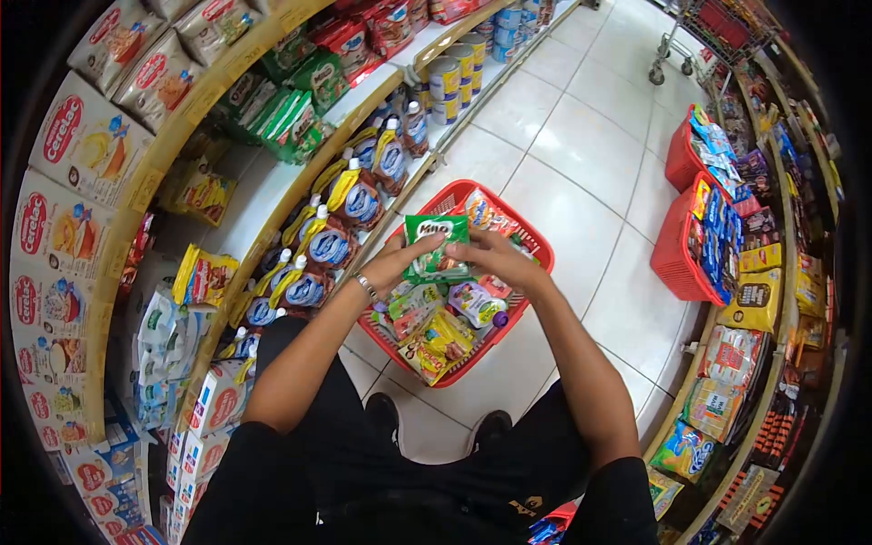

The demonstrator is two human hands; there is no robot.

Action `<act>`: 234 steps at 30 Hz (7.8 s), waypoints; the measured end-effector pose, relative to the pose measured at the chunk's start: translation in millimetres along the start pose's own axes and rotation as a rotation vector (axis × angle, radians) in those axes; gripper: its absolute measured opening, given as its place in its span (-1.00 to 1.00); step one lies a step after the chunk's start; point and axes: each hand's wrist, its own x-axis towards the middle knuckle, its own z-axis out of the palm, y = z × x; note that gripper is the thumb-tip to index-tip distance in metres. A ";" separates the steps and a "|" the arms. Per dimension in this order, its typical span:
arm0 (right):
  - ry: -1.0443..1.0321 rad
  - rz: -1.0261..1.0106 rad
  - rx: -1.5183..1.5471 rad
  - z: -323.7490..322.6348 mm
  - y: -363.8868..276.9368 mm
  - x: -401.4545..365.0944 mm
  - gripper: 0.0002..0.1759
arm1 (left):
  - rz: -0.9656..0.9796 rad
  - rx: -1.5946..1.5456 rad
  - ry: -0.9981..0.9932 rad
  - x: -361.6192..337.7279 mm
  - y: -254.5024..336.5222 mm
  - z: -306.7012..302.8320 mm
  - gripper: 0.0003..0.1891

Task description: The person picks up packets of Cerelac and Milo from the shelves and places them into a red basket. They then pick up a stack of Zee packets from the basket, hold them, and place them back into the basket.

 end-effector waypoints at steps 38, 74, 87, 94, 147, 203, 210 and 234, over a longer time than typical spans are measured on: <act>0.551 -0.096 -0.196 -11.8 -26.0 -17.5 -0.05 | 0.079 0.093 0.155 82.8 -23.1 -14.4 -0.48; 0.692 -0.583 0.068 27.2 -6.9 -37.0 -0.04 | 0.285 0.088 -0.151 32.7 9.6 7.9 -0.45; 0.903 -0.524 -0.410 35.3 -5.7 -41.4 -0.25 | 0.271 -0.010 -0.129 42.4 -16.7 36.2 -0.45; 0.686 -0.441 0.254 10.5 -9.3 -48.7 -0.25 | 0.225 -0.211 -0.166 36.9 3.0 20.7 -0.52; 0.396 -0.106 0.430 -6.8 8.0 -44.9 0.00 | 0.270 0.098 -0.068 47.0 -16.7 16.3 -0.49; 0.493 -0.459 0.357 -10.2 14.3 -35.5 -0.23 | 0.179 -0.193 -0.324 43.1 -0.8 22.3 -0.29; 0.543 -0.399 0.411 -14.8 12.5 -35.1 -0.53 | -0.033 -0.425 -0.468 34.7 4.1 16.6 -0.11; 0.526 -0.346 0.171 -3.4 15.5 -30.5 -0.54 | -0.030 -0.332 -0.340 41.4 -1.3 19.0 -0.14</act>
